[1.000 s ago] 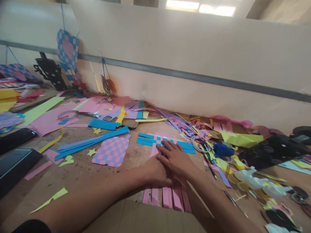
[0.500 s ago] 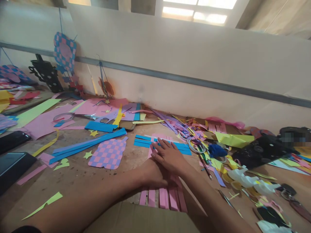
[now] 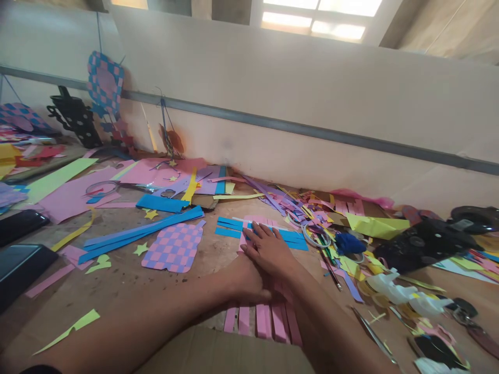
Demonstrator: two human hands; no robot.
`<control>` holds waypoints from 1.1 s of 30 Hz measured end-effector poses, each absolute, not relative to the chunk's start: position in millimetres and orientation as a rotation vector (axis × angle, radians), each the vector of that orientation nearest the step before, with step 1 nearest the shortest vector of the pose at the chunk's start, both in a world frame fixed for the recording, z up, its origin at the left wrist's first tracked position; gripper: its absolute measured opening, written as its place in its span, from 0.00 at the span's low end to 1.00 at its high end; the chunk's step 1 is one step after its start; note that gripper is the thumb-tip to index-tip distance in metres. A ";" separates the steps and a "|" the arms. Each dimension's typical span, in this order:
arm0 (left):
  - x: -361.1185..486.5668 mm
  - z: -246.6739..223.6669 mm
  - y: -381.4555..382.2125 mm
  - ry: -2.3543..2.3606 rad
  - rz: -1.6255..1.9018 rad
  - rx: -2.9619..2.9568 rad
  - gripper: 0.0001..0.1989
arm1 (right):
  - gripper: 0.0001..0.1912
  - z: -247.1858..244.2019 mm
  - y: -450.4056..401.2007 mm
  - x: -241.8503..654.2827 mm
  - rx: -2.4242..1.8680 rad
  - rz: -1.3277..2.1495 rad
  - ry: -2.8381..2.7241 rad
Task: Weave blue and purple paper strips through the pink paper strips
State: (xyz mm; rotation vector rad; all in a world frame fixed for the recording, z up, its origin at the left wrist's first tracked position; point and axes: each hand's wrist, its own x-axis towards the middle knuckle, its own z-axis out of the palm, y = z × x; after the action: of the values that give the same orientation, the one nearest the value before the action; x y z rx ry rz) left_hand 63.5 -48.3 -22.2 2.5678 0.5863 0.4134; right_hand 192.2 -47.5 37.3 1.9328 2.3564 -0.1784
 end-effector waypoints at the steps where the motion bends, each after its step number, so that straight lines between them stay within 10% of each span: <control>1: 64.1 -24.4 -48.0 0.614 0.410 2.564 0.53 | 0.33 36.4 -47.3 192.3 1.933 -0.181 2.362; 33: 61.4 -11.2 -42.9 0.410 0.340 2.618 0.34 | 0.30 43.3 -70.5 206.7 1.916 -0.204 2.412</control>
State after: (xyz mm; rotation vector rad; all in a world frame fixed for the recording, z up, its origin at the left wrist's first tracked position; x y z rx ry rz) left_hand 61.4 -42.9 -11.2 2.6183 0.4102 0.3396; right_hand 206.7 -70.5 43.3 1.9161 2.4124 -0.2043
